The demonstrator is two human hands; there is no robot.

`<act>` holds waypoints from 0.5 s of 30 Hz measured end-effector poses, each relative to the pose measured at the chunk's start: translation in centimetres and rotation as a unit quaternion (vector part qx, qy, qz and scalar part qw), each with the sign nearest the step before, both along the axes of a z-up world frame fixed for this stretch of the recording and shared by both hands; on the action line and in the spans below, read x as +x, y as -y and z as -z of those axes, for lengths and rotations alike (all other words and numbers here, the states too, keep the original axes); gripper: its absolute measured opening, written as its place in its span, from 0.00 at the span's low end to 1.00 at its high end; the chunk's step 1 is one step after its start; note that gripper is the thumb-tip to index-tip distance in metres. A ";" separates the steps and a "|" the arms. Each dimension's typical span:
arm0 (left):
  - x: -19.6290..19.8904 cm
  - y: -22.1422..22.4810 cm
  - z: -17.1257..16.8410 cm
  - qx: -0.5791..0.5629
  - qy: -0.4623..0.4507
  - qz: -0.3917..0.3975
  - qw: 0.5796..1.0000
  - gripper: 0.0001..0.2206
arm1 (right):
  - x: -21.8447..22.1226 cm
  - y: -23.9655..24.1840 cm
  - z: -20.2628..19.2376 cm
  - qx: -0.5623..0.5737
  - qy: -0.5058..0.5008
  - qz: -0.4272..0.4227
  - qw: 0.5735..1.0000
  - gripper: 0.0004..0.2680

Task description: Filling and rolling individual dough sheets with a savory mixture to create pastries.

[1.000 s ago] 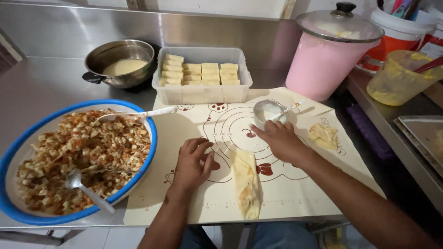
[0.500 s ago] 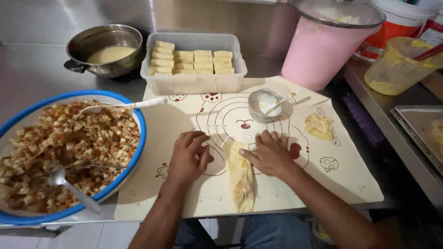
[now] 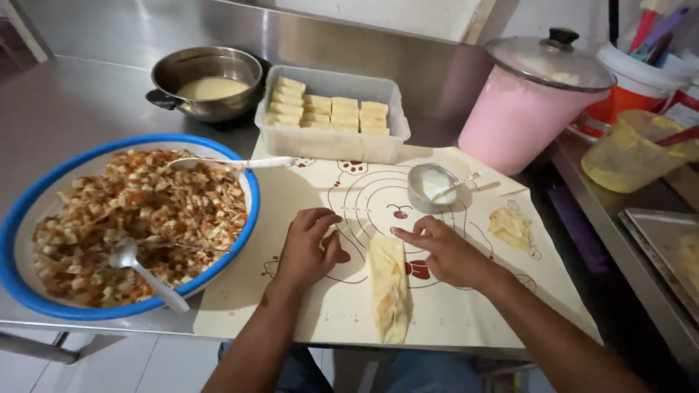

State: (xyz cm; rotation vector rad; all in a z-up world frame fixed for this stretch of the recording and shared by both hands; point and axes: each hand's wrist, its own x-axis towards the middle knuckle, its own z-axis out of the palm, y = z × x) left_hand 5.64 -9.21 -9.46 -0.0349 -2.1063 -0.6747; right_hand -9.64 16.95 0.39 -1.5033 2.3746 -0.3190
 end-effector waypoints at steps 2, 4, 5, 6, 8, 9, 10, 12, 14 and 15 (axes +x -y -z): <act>-0.1 -0.4 0.0 0.002 0.015 -0.001 1.000 0.11 | 0.0 -0.4 -0.2 0.110 -0.144 -0.034 0.983 0.30; 0.2 -0.6 -0.3 0.003 0.028 -0.006 1.000 0.11 | -0.3 -0.3 -0.3 0.215 -0.285 -0.071 0.931 0.30; 0.5 -0.6 -0.6 0.006 0.041 -0.009 0.999 0.11 | -0.6 -0.2 -0.3 0.234 -0.304 -0.084 0.920 0.29; 0.7 -0.6 -1.0 0.009 0.052 -0.013 0.999 0.12 | -0.9 0.0 -0.2 0.253 -0.323 -0.097 0.907 0.28; 0.7 -0.4 -0.7 0.010 0.043 -0.013 0.999 0.11 | -2.5 0.2 2.0 0.252 -0.346 -0.107 0.897 0.29; 0.8 -0.3 -0.6 0.012 0.033 -0.012 0.999 0.11 | -3.3 0.3 3.1 0.251 -0.369 -0.117 0.887 0.31; 0.8 -0.4 -0.7 0.010 0.034 -0.012 0.999 0.11 | -3.4 0.6 2.9 0.249 -0.368 -0.117 0.888 0.31; 0.9 -0.6 -1.1 0.016 0.061 -0.023 0.998 0.11 | -3.9 1.2 2.3 0.255 -0.425 -0.121 0.860 0.30; 0.9 -0.6 -1.2 0.019 0.058 -0.021 0.998 0.11 | -3.8 1.3 1.6 0.253 -0.409 -0.119 0.868 0.30; 0.9 -0.5 -1.1 0.022 0.055 -0.018 0.998 0.11 | -3.7 1.3 1.3 0.253 -0.393 -0.118 0.876 0.29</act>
